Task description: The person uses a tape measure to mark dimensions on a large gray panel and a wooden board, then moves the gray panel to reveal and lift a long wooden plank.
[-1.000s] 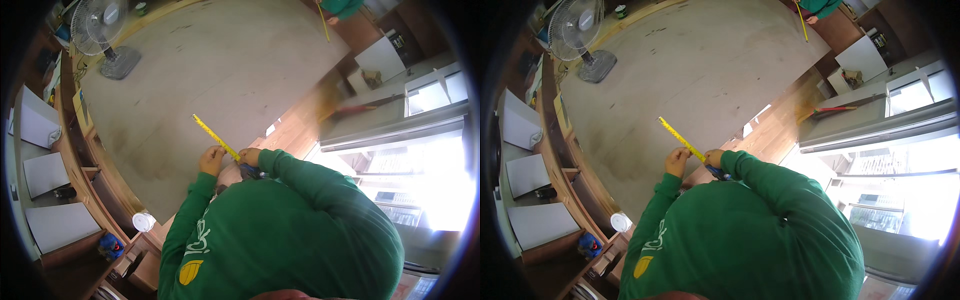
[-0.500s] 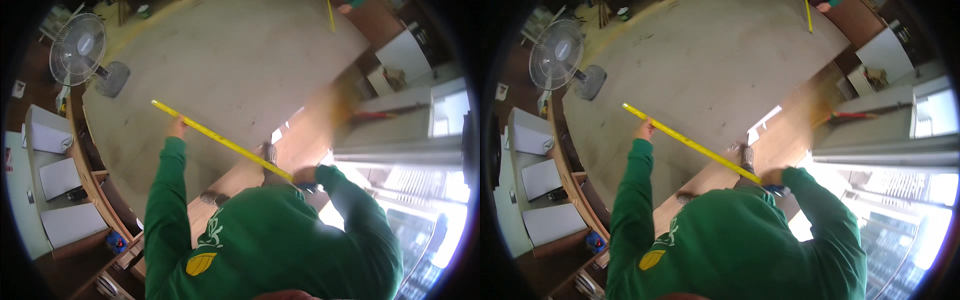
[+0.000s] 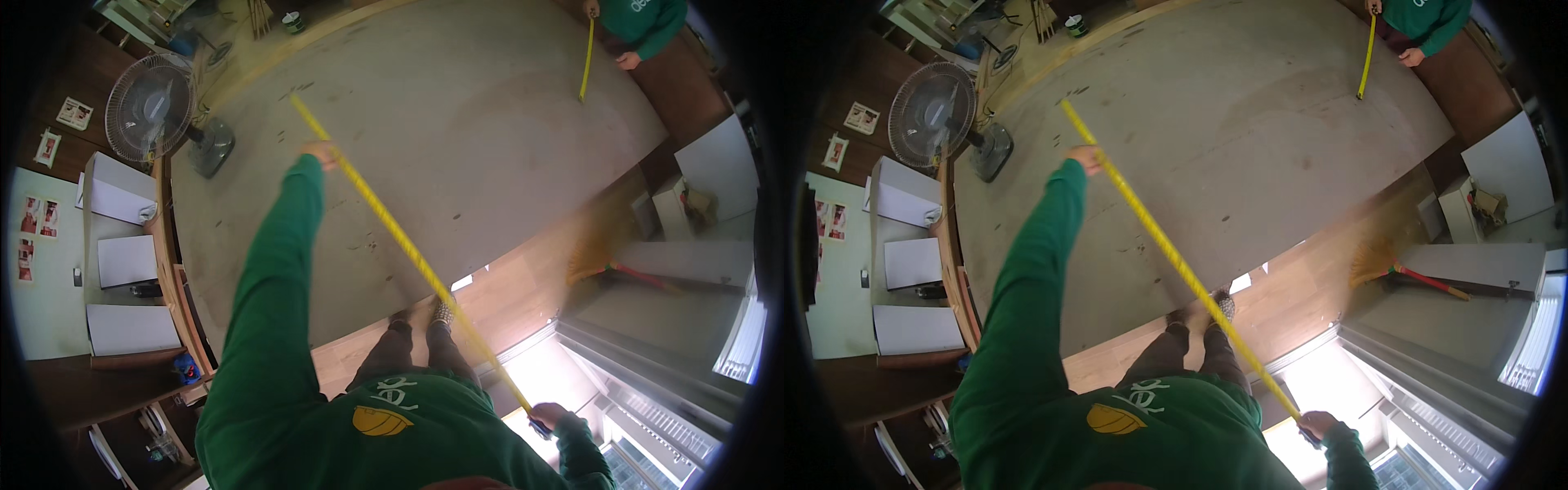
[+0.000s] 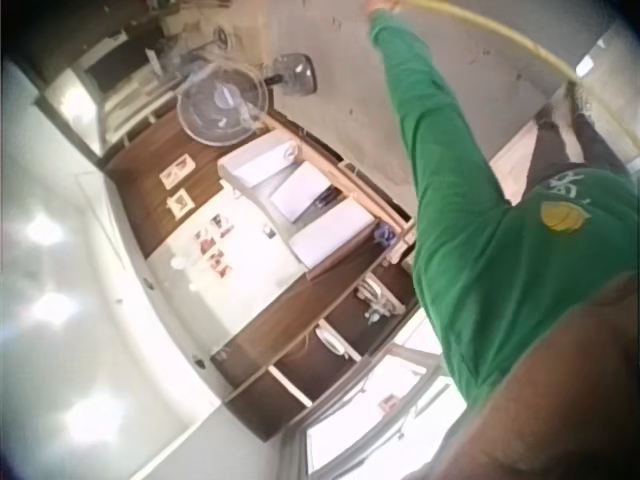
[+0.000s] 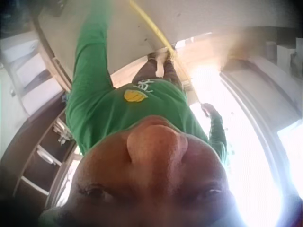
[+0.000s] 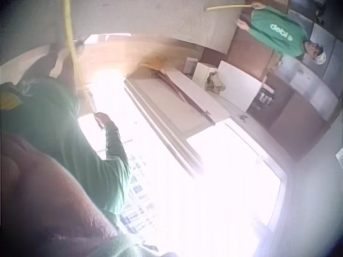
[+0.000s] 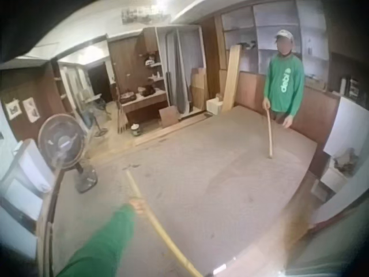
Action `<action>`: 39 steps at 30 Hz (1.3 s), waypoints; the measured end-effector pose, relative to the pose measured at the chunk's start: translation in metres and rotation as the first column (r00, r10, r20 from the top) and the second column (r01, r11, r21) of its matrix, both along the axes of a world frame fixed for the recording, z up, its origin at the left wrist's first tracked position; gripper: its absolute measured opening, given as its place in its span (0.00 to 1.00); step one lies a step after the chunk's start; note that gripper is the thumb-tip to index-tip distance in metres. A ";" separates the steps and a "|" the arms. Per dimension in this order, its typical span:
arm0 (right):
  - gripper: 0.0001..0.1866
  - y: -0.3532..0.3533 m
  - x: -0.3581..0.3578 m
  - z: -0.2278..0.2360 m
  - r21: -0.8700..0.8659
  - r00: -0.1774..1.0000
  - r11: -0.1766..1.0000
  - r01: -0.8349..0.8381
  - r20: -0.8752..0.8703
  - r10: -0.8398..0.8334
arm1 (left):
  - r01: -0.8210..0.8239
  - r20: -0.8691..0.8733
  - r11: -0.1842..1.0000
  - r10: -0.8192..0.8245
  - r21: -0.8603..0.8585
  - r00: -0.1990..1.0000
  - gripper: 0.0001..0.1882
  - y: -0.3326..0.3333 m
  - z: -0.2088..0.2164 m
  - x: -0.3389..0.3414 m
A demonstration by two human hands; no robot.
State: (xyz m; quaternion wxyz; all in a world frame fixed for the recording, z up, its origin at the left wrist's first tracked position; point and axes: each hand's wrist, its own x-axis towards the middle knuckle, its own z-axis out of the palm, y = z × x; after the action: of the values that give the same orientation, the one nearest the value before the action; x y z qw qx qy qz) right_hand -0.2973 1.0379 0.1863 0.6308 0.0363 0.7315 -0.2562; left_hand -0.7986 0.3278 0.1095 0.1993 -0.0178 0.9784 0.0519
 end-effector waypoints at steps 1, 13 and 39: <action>0.14 -0.015 -0.011 -0.003 0.030 0.994 0.994 0.107 -0.036 -0.106 | -0.238 0.151 0.886 0.192 0.398 0.970 0.23 0.080 -0.014 -0.017; 0.15 -0.135 -0.323 -0.167 0.018 0.825 0.987 0.158 -0.552 -0.121 | -0.043 -0.293 0.973 0.110 0.225 0.950 0.30 0.257 -0.089 -0.113; 0.07 -0.124 -0.407 -0.132 -0.058 0.822 0.821 0.568 -0.020 -0.570 | -0.130 -0.197 0.989 0.141 0.067 0.970 0.31 0.217 -0.125 -0.228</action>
State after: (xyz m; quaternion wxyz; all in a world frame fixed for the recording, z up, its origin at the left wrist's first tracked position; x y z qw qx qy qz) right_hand -0.7038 0.9144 0.0539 0.5131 0.2324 0.6921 -0.4514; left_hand -1.0264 0.5446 -0.0160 0.0958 -0.0739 0.9883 0.0934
